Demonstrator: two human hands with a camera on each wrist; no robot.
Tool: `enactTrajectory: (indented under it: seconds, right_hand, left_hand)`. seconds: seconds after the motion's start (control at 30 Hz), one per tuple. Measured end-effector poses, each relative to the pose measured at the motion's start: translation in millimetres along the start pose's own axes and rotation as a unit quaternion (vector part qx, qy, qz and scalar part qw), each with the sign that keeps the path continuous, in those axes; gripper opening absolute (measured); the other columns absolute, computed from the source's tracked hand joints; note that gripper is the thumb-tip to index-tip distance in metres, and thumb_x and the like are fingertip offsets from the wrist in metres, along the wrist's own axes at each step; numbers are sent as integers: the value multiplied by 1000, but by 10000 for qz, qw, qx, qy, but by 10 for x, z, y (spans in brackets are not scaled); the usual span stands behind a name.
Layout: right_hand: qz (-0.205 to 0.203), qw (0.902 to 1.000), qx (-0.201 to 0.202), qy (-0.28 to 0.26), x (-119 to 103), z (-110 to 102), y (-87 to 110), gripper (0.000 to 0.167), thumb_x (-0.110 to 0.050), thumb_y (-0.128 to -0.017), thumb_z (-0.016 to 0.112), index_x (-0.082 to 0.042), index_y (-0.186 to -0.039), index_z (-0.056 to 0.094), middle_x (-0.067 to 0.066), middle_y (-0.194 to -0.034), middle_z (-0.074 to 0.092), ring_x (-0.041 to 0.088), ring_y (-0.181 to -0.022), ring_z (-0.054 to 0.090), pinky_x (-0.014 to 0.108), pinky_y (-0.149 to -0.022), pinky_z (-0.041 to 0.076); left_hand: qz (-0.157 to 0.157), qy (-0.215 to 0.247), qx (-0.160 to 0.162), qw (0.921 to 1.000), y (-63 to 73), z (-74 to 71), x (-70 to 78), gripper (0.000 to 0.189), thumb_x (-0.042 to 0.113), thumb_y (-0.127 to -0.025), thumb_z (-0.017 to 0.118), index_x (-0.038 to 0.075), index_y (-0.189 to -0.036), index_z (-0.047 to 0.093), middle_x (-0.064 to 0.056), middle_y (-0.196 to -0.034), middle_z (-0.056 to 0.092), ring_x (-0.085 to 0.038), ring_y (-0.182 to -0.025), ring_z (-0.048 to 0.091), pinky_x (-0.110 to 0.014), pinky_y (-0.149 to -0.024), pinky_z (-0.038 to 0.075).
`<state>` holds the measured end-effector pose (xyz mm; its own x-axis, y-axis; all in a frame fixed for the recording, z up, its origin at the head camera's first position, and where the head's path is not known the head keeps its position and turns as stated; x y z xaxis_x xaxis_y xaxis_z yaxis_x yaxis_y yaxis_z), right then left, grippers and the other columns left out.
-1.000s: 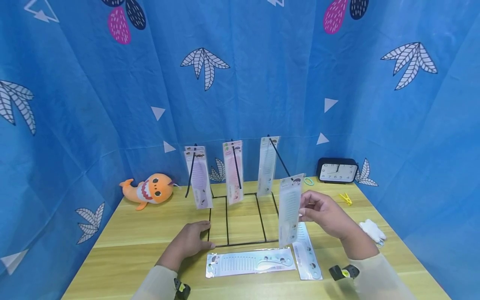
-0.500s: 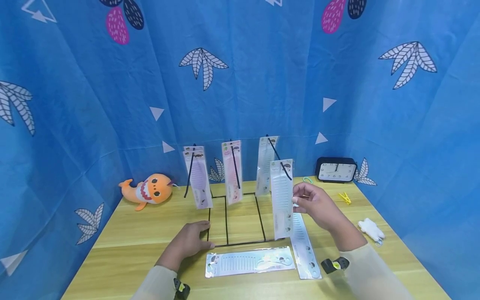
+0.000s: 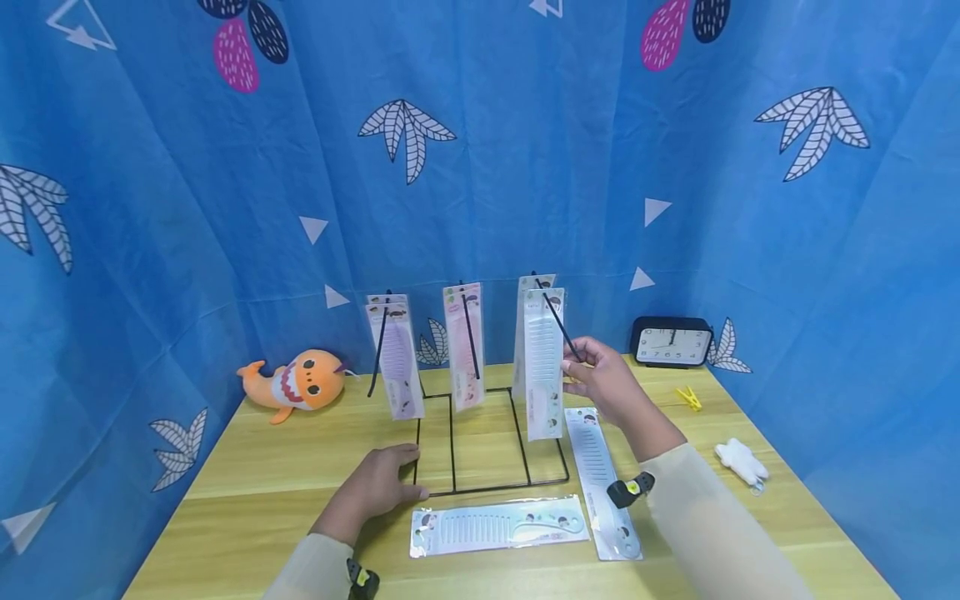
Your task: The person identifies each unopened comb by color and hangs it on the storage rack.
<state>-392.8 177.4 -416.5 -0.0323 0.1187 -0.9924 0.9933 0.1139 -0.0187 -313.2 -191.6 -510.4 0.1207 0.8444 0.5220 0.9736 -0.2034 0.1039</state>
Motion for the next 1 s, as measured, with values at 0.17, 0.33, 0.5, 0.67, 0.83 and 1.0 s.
enactTrajectory:
  seconds: [0.17, 0.33, 0.5, 0.67, 0.83, 1.0]
  right_hand:
    - [87, 9999, 55, -57, -4, 28, -150, 19, -8, -112, 59, -5, -131, 61, 16, -134, 62, 34, -131, 64, 48, -108, 64]
    - [73, 9996, 48, -277, 10, 59, -259, 19, -5, -112, 60, -5, -130, 60, 15, -132, 63, 33, -130, 64, 48, -109, 63]
    - [-28, 9989, 91, -449, 39, 77, -321, 18, -3, -111, 60, -3, -129, 60, 14, -129, 63, 31, -126, 65, 48, -109, 63]
    - [-309, 9993, 147, -135, 62, 77, -357, 20, -8, -111, 62, -1, -130, 60, 17, -130, 63, 33, -129, 65, 42, -108, 64]
    - [-418, 9989, 205, 109, 74, 66, -371, 24, -14, -112, 62, -1, -133, 61, 20, -135, 64, 37, -134, 64, 41, -108, 64]
    - [-124, 9992, 358, 115, 129, 20, -374, 27, -17, -112, 63, -5, -136, 62, 17, -139, 65, 34, -131, 67, 39, -109, 63]
  left_hand:
    - [-24, -20, -20, 10000, -9, 8, -19, 71, 30, -89, 92, 1, -148, 66, -16, -161, 59, -43, -154, 49, -61, -129, 41]
    - [-48, -38, -27, 10000, -18, 29, -49, 71, 30, -89, 92, 2, -148, 66, -15, -162, 59, -43, -154, 49, -60, -129, 41]
    - [-56, -15, -62, 10000, -17, 35, -58, 71, 30, -89, 92, 2, -149, 66, -15, -162, 58, -43, -154, 48, -61, -129, 40]
    - [-54, -14, -63, 10000, -20, 35, -57, 72, 30, -89, 92, 2, -149, 65, -15, -162, 57, -43, -155, 48, -61, -129, 40]
    - [-25, -34, -34, 10000, -28, 15, -40, 72, 30, -89, 92, 2, -149, 65, -15, -162, 58, -43, -154, 49, -60, -129, 40]
    - [-40, -59, -43, 10000, -30, 16, -30, 71, 30, -89, 92, 2, -149, 66, -15, -162, 58, -42, -154, 49, -60, -129, 41]
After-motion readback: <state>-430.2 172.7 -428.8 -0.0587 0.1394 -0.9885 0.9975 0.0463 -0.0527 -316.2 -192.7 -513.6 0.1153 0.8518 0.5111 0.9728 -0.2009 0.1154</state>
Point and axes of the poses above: each hand's wrist, its own y-axis away from the middle knuckle, its own z-axis out of the palm, x = y × z, the point moved 7 cm from there along -y, towards the middle knuckle
